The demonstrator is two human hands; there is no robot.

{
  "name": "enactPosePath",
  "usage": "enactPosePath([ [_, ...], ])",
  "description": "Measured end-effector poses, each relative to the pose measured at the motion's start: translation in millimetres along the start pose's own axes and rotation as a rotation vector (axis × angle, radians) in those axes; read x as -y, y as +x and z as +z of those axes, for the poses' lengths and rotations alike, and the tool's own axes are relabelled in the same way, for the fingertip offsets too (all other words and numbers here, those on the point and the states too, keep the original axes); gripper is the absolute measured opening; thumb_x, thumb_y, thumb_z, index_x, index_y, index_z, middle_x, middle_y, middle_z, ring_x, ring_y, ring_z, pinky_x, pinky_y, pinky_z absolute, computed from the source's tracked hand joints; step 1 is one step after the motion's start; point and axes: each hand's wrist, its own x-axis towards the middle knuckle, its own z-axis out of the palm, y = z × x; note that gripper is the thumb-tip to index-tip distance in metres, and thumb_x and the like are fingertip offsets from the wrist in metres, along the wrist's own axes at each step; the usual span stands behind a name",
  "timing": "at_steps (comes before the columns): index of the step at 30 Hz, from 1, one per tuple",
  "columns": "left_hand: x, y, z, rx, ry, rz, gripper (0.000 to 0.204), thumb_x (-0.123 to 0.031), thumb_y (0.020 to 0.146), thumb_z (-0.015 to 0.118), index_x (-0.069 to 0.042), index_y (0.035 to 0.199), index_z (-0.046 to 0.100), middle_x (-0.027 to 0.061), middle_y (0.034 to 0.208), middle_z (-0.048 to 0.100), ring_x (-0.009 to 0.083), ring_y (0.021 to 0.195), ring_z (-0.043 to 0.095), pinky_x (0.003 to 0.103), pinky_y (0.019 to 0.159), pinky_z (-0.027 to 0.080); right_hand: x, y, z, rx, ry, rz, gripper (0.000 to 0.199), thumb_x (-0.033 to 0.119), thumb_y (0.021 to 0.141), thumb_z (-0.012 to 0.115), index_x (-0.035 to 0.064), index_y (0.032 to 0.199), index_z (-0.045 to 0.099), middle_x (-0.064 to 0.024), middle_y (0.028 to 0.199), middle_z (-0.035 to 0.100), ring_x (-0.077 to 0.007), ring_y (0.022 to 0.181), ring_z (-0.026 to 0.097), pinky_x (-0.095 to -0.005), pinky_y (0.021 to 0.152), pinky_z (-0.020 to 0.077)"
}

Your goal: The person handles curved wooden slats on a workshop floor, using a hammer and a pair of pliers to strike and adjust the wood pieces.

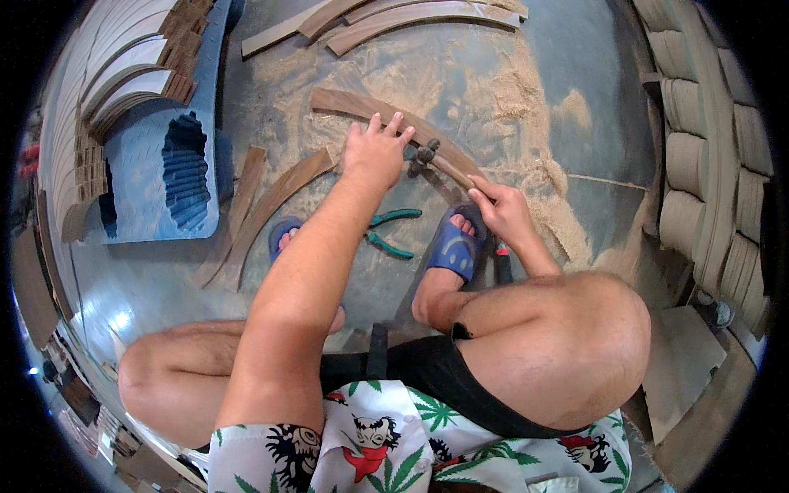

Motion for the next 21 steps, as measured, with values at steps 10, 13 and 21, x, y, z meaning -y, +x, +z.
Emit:
enactPosePath([
  [10, -2, 6, 1, -0.011, -0.005, 0.001, 0.092, -0.02, 0.101, 0.075, -0.039, 0.181, 0.034, -0.0051, 0.192, 0.024, 0.0302, 0.172, 0.036, 0.062, 0.132, 0.038, -30, -12, 14, -0.203, 0.27, -0.021, 0.039, 0.02, 0.11, 0.077, -0.0017, 0.142, 0.077, -0.0103, 0.106, 0.087, -0.026, 0.09, 0.081, -0.0404, 0.082, 0.0622],
  [13, -7, 3, -1, 0.0, -0.02, 0.007, 0.091, -0.019, 0.102, 0.073, -0.04, 0.181, 0.033, -0.0054, 0.192, 0.025, 0.0297, 0.171, 0.036, 0.061, 0.132, 0.038, -42, -24, 9, -0.23, 0.563, 0.154, 0.039, 0.019, 0.111, 0.075, -0.0017, 0.145, 0.076, -0.0055, 0.105, 0.083, -0.0213, 0.089, 0.078, -0.0362, 0.083, 0.0627],
  [21, -2, 10, 14, -0.253, -0.055, 0.027, 0.07, -0.025, 0.102, 0.074, -0.027, 0.168, 0.053, 0.0033, 0.177, 0.052, 0.0339, 0.154, 0.057, 0.055, 0.127, 0.043, -21, -54, -13, -0.338, 0.908, 0.282, 0.035, 0.018, 0.107, 0.074, 0.0058, 0.14, 0.076, -0.0032, 0.087, 0.071, -0.0144, 0.064, 0.063, -0.0292, 0.058, 0.05],
])
